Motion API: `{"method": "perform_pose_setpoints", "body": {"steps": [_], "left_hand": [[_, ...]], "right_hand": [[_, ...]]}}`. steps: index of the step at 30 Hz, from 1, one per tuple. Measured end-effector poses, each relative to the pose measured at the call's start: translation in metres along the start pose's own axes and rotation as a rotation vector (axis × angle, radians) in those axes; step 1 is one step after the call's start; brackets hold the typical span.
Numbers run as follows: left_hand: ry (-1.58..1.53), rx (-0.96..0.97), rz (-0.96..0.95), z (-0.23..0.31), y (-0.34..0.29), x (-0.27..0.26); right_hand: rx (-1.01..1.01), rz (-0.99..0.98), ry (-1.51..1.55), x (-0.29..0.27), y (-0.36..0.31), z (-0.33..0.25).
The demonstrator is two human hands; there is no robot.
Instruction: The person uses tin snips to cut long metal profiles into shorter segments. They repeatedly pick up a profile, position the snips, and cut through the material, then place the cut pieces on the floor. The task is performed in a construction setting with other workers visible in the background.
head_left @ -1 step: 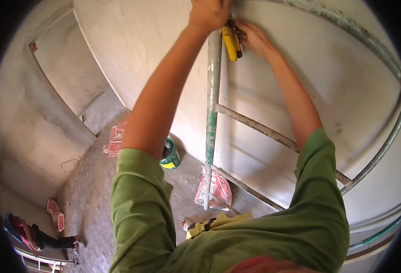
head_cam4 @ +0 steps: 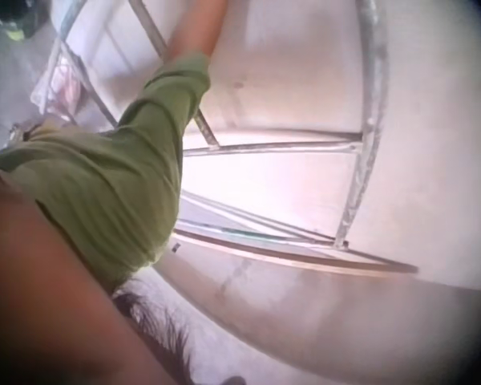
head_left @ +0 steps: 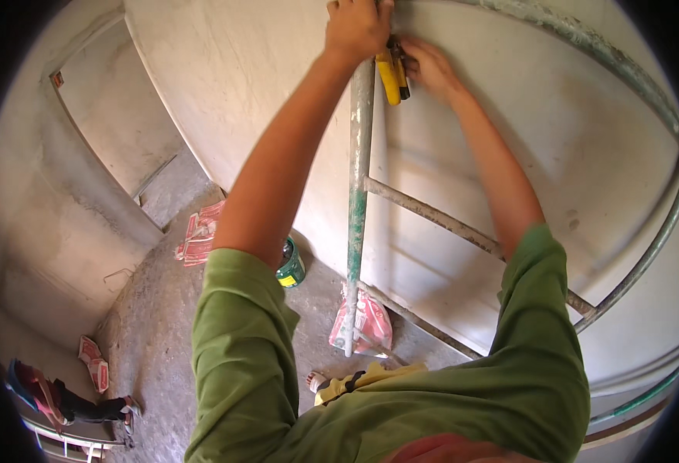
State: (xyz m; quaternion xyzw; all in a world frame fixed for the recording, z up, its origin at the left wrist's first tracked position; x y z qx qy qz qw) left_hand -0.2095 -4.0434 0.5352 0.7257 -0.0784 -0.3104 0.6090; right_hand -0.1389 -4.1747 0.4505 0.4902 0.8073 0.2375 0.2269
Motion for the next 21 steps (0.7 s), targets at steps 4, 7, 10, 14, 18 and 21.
{"method": "perform_pose_setpoints", "body": {"steps": [4,7,10,14,18,21], "left_hand": [[-0.002,-0.027,0.063,0.0,-0.025,0.032],[-0.114,-0.025,0.035,-0.008,-0.042,0.023],[-0.193,-0.123,0.118,-0.007,-0.103,0.001],[-0.078,-0.574,-0.193,-0.014,-0.339,-0.015],[-0.054,-1.146,-0.834,0.047,-0.833,-0.096],[0.058,-1.143,-1.641,0.221,-0.971,-0.216]], "right_hand": [[-0.242,-0.007,-0.327,-0.006,-0.008,0.01],[-0.265,0.052,-0.44,-0.002,-0.011,0.006],[-0.198,0.134,-0.547,-0.008,-0.019,-0.003],[-0.669,0.318,-0.999,0.008,-0.041,-0.017],[-0.778,0.293,-0.796,0.037,-0.027,-0.019],[-0.715,0.341,-1.002,0.0,-0.054,-0.012]]}}
Point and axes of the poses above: each hand's wrist, its own y-axis towards the middle knuckle, its own x-axis out of the palm, z = x × y, the point moved 3 cm from there along y, towards the middle knuckle, and after that the axes turned 4 degrees about -z, right-handed, at the moved point
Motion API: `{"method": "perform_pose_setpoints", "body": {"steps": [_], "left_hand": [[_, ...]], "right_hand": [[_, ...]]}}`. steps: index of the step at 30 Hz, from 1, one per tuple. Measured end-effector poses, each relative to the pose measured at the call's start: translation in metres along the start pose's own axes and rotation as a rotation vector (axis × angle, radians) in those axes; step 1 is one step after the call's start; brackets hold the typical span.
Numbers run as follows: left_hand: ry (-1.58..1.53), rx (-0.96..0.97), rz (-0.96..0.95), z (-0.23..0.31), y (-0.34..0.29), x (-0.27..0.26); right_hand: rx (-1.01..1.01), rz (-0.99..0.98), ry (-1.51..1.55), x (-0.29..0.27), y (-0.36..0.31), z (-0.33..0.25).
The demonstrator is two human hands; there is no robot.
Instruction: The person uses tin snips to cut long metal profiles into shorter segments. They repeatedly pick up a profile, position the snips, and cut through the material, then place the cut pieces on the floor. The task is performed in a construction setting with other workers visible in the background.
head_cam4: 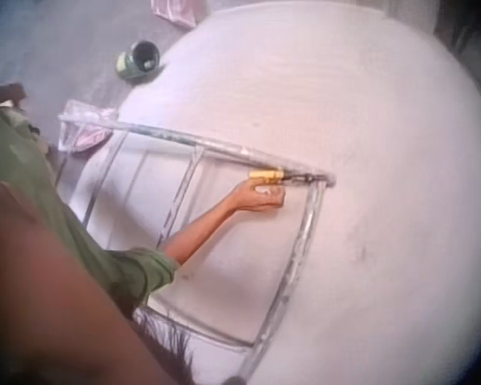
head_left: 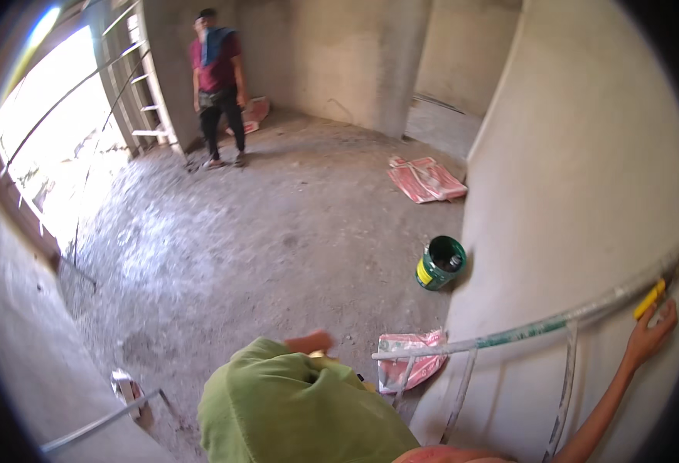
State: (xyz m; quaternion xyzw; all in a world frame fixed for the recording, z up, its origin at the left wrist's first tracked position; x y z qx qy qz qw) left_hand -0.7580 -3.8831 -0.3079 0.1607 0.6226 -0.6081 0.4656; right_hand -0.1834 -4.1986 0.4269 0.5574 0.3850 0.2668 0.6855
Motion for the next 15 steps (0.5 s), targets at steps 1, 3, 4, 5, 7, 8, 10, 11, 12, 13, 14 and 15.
{"method": "perform_pose_setpoints", "body": {"steps": [1,3,4,5,7,8,10,11,12,13,14,15], "left_hand": [[-0.517,-0.411,-0.103,-0.013,-0.063,0.037],[-0.682,-0.678,0.29,-0.061,-0.206,0.179],[-0.818,-1.082,0.299,-0.065,-0.271,0.226],[-0.805,-1.189,0.194,-0.049,-0.311,0.254],[-1.161,-2.079,0.714,-0.018,-0.376,0.29],[-1.307,-1.947,0.637,-0.01,-0.403,0.315],[-1.724,-1.64,0.584,-0.022,-0.432,0.35],[-2.001,-1.469,0.583,-0.01,-0.43,0.358],[-2.14,-1.412,0.683,-0.002,-0.427,0.362],[-2.162,-1.323,0.721,-0.004,-0.424,0.363],[-2.14,-1.305,0.674,0.0,-0.428,0.37],[-2.082,-1.322,0.66,0.005,-0.432,0.373]], "right_hand": [[-0.02,-0.047,-0.078,-0.006,0.0,-0.029],[0.103,-0.065,0.27,0.028,-0.023,-0.076],[0.139,-0.088,0.421,0.042,-0.036,-0.114],[0.12,-0.067,0.569,0.046,-0.053,-0.165],[0.283,-0.126,0.885,0.064,-0.119,-0.295],[0.297,-0.256,0.904,0.078,-0.167,-0.363],[0.446,-0.602,0.929,0.102,-0.281,-0.495],[0.906,-1.042,1.14,0.095,-0.336,-0.56],[0.602,-1.118,1.015,0.093,-0.397,-0.597],[0.324,-1.126,0.873,0.091,-0.461,-0.628],[0.67,-1.526,0.915,0.058,-0.493,-0.667],[0.344,-1.546,0.82,0.034,-0.514,-0.688]]}}
Point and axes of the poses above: each hand's wrist, its own y-axis towards the middle knuckle, its own x-axis out of the palm, z = x × y, the point moved 3 cm from there along y, towards the middle knuckle, and after that the axes turned 4 degrees about -z, right-handed, at the moved point
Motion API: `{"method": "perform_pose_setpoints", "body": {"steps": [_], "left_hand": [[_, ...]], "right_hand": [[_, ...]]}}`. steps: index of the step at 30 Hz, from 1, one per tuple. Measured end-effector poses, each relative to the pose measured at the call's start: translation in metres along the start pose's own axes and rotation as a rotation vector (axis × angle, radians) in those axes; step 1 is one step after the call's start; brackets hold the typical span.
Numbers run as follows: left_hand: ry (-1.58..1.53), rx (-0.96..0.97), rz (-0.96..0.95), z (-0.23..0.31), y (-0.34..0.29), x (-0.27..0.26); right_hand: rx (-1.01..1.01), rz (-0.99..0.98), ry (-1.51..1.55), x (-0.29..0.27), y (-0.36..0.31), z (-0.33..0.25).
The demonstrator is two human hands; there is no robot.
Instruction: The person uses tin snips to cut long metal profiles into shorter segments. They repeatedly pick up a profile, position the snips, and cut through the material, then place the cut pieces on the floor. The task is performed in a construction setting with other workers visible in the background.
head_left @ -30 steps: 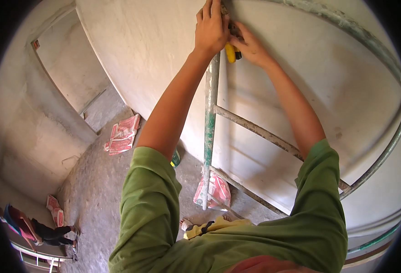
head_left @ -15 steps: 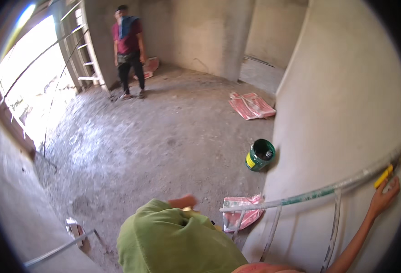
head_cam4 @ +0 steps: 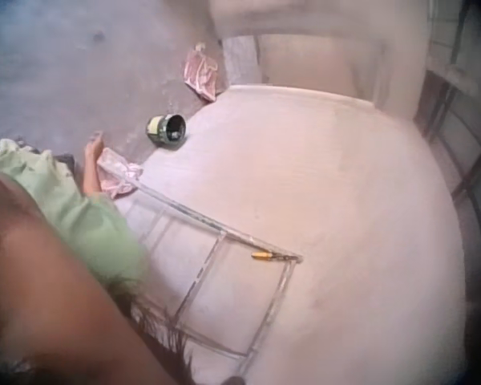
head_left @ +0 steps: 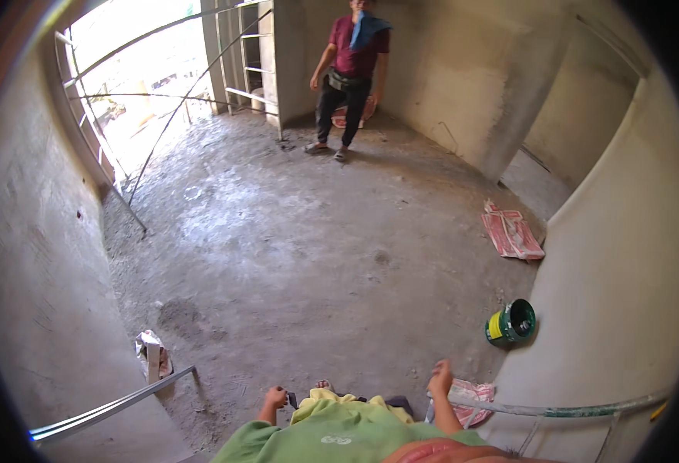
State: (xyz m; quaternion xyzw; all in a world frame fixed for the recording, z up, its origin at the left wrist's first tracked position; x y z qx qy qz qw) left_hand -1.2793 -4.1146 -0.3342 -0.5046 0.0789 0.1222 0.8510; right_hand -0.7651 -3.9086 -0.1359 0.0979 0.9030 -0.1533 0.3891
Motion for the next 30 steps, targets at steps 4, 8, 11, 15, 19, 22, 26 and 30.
{"method": "perform_pose_setpoints", "body": {"steps": [4,8,11,15,19,22,26,30], "left_hand": [[-0.031,-0.04,0.077,-0.037,0.01,-0.028],[-0.416,-0.16,0.07,-0.054,0.007,-0.058],[-0.408,-0.235,0.124,-0.059,-0.004,-0.094],[-0.414,-0.243,0.214,-0.046,0.003,-0.173],[-0.428,-0.115,0.326,-0.01,0.028,-0.249],[-0.485,0.07,0.454,0.013,0.046,-0.319],[-0.876,0.065,0.557,0.119,0.054,-0.419],[-0.889,0.074,0.618,0.124,0.101,-0.474]], "right_hand": [[-0.005,-0.099,-0.177,0.103,-0.046,0.025],[-0.172,-0.036,-0.37,0.156,-0.019,0.058],[-0.103,-0.028,-0.453,0.191,0.044,0.007],[0.207,-0.296,-0.163,0.267,0.111,-0.155],[0.051,-0.808,-0.445,0.437,0.179,-0.295],[-0.4,-0.792,-0.65,0.577,0.173,-0.453],[-0.509,-1.135,-0.405,0.694,0.116,-0.672],[-0.813,-1.192,-0.369,0.785,0.032,-0.839]]}}
Point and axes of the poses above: each hand's wrist, its own y-axis towards the middle knuckle, its own x-axis out of the palm, z = x × y, the point moved 3 cm from there along y, towards the middle knuckle, and after that the axes turned 4 degrees about -z, right-handed, at the moved point
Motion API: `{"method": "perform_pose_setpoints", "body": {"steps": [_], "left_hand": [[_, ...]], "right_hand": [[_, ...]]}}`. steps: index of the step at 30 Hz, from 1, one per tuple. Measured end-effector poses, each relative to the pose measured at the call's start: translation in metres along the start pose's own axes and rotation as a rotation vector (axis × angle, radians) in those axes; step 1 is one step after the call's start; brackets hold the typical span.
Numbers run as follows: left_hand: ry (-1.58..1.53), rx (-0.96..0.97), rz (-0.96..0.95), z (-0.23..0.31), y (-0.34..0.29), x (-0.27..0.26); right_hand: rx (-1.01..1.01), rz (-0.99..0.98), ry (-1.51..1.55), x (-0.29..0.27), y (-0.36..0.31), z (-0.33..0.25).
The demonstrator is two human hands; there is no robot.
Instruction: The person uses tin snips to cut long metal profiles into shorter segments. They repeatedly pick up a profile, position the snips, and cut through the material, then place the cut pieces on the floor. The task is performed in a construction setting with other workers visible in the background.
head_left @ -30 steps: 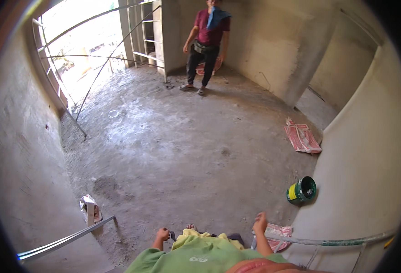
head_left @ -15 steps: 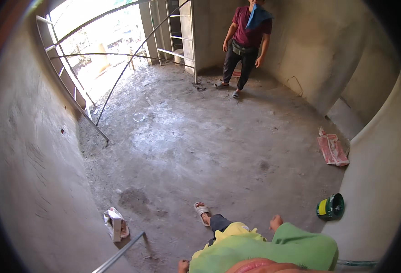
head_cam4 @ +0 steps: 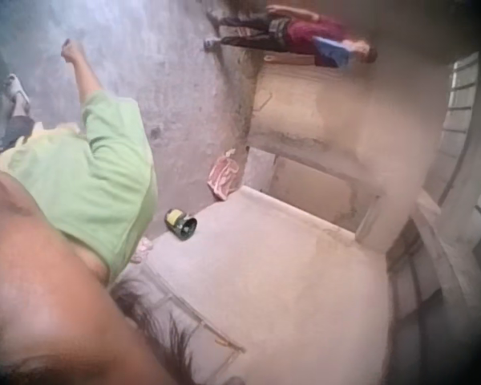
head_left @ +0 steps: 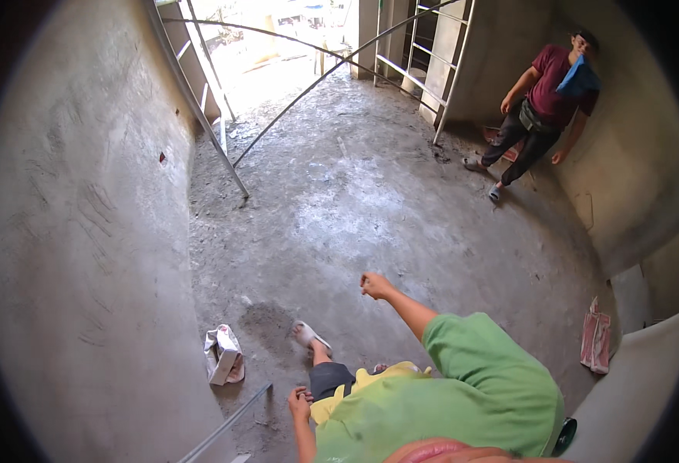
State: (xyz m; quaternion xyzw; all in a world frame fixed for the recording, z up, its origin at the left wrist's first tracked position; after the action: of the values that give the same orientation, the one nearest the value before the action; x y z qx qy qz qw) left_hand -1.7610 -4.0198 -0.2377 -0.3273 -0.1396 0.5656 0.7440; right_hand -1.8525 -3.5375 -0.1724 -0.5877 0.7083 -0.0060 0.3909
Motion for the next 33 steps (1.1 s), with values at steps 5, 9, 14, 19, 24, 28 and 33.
{"method": "perform_pose_setpoints", "body": {"steps": [5,9,14,19,24,28,33], "left_hand": [[-0.161,-0.115,0.183,0.004,0.115,-0.05],[0.002,-0.137,0.128,0.11,0.235,-0.137],[0.16,-0.126,0.001,0.238,0.369,-0.189],[0.321,-0.146,-0.099,0.328,0.479,-0.224],[0.419,-0.149,-0.19,0.405,0.573,-0.242],[0.433,-0.184,-0.224,0.454,0.629,-0.255],[0.186,-0.162,-0.086,0.497,0.695,-0.285]], "right_hand": [[-0.088,-0.053,0.042,0.033,0.104,-0.064],[0.14,-0.024,0.036,0.076,0.119,-0.017],[0.629,0.182,-0.112,0.112,0.123,0.047],[0.773,0.078,0.023,0.141,0.176,0.045],[0.773,0.035,0.138,0.151,0.333,-0.046],[0.524,0.199,-0.028,0.107,0.482,-0.207],[0.184,0.226,0.142,0.033,0.642,-0.381]]}}
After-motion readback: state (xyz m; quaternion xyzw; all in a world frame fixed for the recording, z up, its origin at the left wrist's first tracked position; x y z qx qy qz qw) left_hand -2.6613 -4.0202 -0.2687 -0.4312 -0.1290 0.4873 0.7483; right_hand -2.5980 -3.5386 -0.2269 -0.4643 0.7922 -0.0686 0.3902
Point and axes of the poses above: each hand's wrist, its own y-axis towards the middle knuckle, its own x-axis out of the palm, z = x × y, the point moved 3 cm from there along y, towards the middle knuckle, and after that the axes turned 4 degrees about -z, right-handed, at the moved point
